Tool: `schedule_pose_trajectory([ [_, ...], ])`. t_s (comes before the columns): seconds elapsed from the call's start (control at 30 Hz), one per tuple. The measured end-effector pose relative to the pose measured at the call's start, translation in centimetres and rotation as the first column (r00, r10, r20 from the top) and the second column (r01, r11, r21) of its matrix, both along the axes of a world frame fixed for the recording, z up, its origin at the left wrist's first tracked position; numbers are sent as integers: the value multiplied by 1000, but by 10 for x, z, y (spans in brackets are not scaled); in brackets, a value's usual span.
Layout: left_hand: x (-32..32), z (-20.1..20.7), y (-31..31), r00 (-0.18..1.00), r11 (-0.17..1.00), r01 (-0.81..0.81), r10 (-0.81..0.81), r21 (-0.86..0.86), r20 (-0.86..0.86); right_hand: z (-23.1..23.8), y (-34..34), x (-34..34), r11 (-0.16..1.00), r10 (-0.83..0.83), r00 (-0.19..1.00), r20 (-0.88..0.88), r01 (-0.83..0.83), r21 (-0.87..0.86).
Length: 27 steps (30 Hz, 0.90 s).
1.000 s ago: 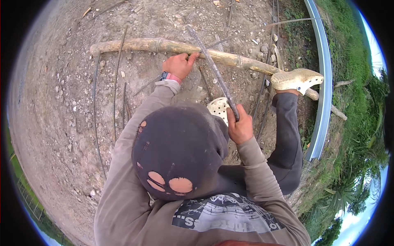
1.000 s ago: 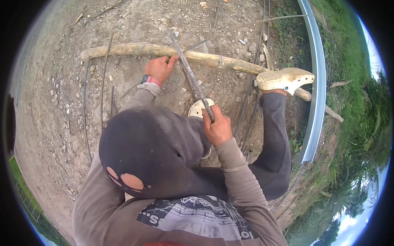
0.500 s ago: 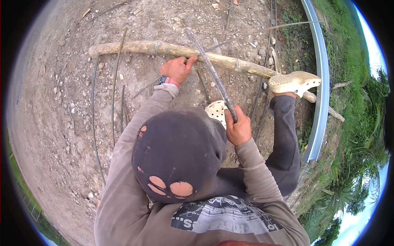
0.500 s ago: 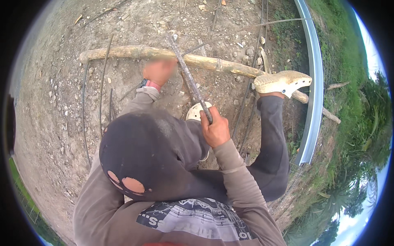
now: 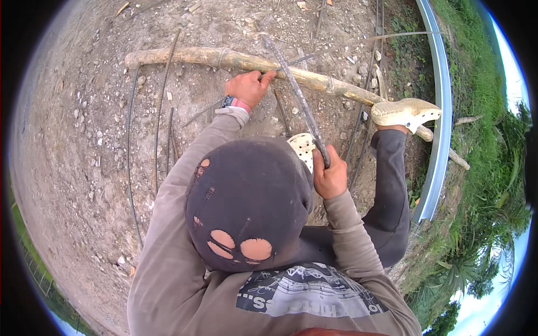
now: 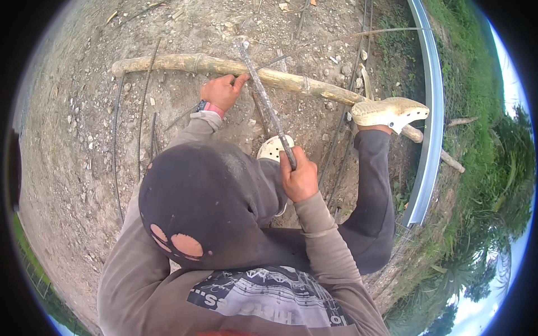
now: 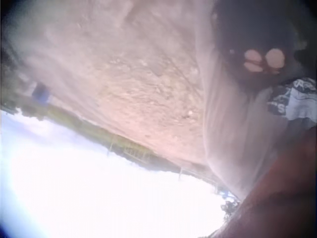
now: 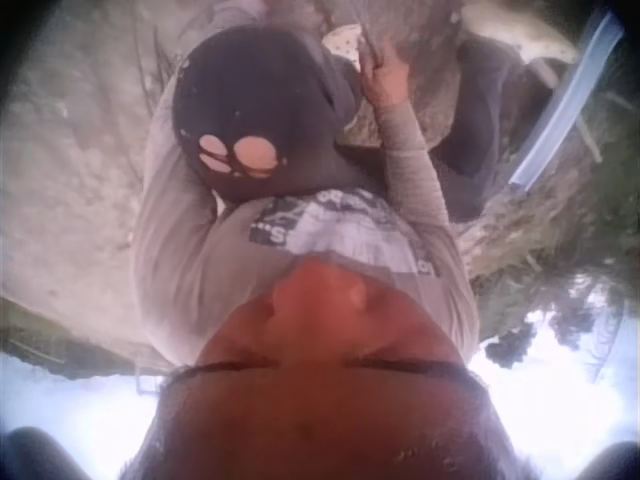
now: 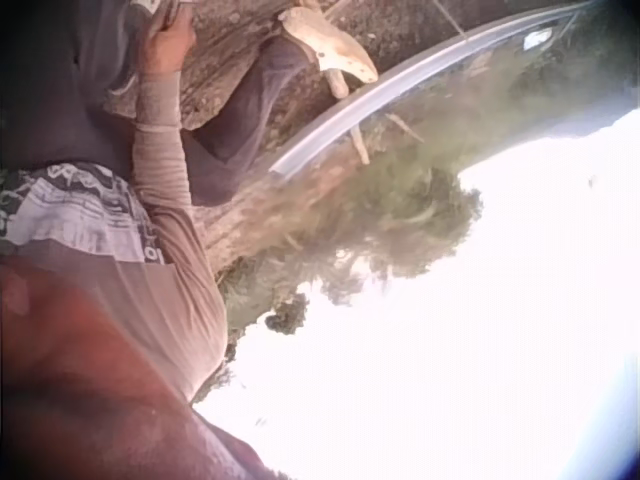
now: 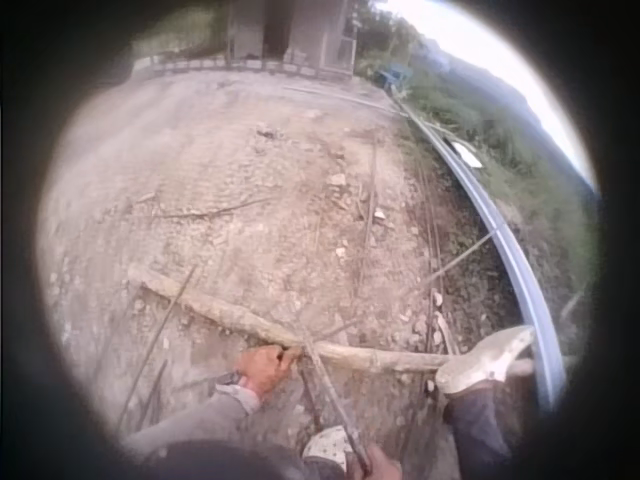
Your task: The person is measuring and bending rebar on a construction site.
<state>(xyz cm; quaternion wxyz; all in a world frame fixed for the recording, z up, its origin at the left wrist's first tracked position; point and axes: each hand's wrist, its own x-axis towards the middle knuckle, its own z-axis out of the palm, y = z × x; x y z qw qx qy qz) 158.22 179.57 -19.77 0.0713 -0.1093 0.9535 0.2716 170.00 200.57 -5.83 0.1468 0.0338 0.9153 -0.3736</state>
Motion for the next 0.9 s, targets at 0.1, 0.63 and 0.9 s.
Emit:
schedule_pose_trajectory([
  [0.1,1,6,4,988,999,32,-35,-23,-152,24,9,18,1000,-18,999,36,18,-1],
  [0.63,-3,11,-7,999,999,43,-43,-30,22,30,10,24,1000,-27,998,64,28,-9],
  [0.9,-6,-11,13,998,998,53,-52,22,-38,-38,-24,-54,999,-3,996,-87,7,49],
])
